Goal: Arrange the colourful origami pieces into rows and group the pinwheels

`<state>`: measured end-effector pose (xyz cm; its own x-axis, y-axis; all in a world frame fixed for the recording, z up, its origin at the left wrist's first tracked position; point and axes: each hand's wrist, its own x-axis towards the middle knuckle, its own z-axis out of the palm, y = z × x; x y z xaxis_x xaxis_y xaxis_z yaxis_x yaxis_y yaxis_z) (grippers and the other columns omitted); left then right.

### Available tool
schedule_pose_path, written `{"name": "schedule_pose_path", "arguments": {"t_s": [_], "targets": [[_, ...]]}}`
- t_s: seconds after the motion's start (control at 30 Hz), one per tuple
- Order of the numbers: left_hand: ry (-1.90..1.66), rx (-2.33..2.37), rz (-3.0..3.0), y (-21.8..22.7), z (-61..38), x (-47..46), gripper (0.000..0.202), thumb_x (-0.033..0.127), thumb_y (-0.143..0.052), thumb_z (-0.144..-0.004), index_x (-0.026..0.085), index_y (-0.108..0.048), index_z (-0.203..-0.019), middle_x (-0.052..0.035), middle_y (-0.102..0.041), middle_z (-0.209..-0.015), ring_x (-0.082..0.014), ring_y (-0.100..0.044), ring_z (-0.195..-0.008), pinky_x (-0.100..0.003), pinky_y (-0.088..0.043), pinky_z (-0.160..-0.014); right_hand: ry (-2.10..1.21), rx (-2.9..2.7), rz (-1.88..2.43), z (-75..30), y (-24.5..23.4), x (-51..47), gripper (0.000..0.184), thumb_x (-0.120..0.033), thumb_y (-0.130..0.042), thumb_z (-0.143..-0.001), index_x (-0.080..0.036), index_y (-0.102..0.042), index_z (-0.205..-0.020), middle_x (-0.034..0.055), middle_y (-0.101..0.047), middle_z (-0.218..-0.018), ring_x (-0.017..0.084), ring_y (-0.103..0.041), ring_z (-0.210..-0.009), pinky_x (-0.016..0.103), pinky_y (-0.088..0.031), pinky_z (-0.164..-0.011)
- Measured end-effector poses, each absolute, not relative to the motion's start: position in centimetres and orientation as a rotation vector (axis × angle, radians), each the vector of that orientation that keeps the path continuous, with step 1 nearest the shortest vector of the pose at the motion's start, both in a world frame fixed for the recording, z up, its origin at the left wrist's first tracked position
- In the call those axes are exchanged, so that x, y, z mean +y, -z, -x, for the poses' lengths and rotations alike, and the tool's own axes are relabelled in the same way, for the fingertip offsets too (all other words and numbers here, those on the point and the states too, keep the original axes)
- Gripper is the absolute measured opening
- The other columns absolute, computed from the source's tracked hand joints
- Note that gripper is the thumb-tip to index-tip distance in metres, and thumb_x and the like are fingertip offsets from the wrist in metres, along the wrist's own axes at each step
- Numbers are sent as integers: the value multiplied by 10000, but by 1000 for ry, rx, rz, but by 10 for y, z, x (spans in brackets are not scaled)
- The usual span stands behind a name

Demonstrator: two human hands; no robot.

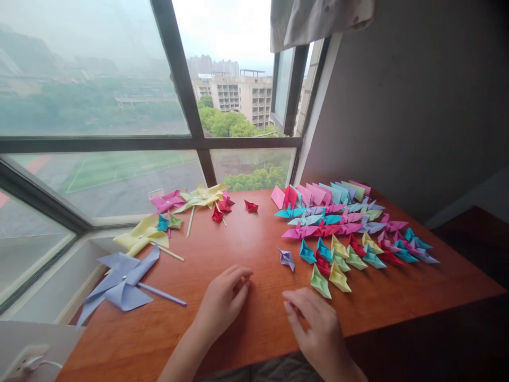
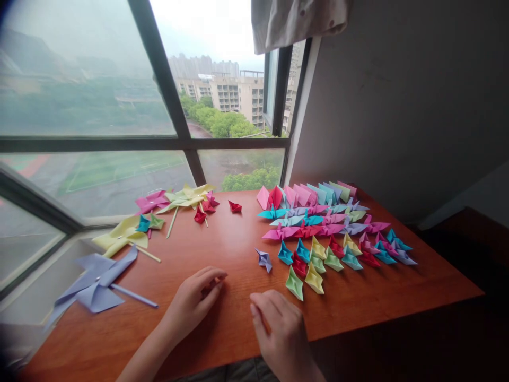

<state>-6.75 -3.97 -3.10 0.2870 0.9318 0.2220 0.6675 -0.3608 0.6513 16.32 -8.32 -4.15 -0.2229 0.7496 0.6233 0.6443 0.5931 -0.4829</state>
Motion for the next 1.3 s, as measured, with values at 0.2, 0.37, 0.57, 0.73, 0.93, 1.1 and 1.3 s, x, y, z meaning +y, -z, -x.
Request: {"name": "schedule_pose_path", "arguments": {"t_s": [0.2,0.37,0.57,0.73,0.93,1.1,1.3], "targets": [[-810,1673,-2219,6,71,21,253,194,-504,-897,208,-677,-1081,-32,-735,-861,-149,-663,-706,-250,-501,-648,-352,-2088,1101,-123,54,-65,194,-150,-478,-939,-221,-652,-989,29,-642,-769,165,-620,-703,265,-464,-648],[-696,1790,-2262,-4,60,79,277,207,-528,-872,213,-665,-1112,-40,-740,-887,-186,-672,-762,-278,-486,-691,-397,-2038,1124,-122,61,-60,187,-135,-495,-926,-222,-658,-956,17,-638,-764,153,-624,-701,243,-455,-661],[-492,1916,-2280,2,36,126,278,241,-528,-892,234,-625,-1152,-82,-729,-970,-254,-675,-932,-299,-473,-725,-460,-2023,1141,-123,65,-59,180,-126,-507,-916,-227,-655,-935,11,-646,-774,154,-627,-711,241,-459,-669],[-360,2009,-2275,6,24,149,213,259,-486,-940,181,-632,-1075,-133,-712,-1008,-270,-667,-980,-334,-483,-782,-499,-1987,1147,-123,67,-58,182,-131,-498,-916,-227,-651,-932,14,-649,-778,159,-629,-711,249,-458,-667],[-265,2024,-2272,11,19,158,297,357,-558,-962,159,-606,-1177,-97,-654,-1146,-220,-645,-1007,-411,-535,-864,-520,-1976,1150,-123,69,-58,187,-121,-493,-909,-226,-647,-924,14,-652,-791,161,-632,-723,254,-460,-682],[-238,2033,-2278,19,23,160,332,343,-594,-948,166,-586,-1229,-95,-615,-1228,-220,-635,-1036,-431,-551,-874,-540,-1974,1157,-122,69,-58,187,-118,-495,-906,-223,-649,-927,16,-655,-806,161,-633,-748,251,-455,-697],[-261,2068,-2258,22,28,160,331,350,-596,-947,165,-588,-1221,-89,-621,-1213,-212,-639,-1021,-425,-554,-866,-551,-1958,1173,-122,68,-58,192,-104,-501,-900,-222,-650,-930,11,-654,-803,152,-625,-742,241,-445,-699]]}}
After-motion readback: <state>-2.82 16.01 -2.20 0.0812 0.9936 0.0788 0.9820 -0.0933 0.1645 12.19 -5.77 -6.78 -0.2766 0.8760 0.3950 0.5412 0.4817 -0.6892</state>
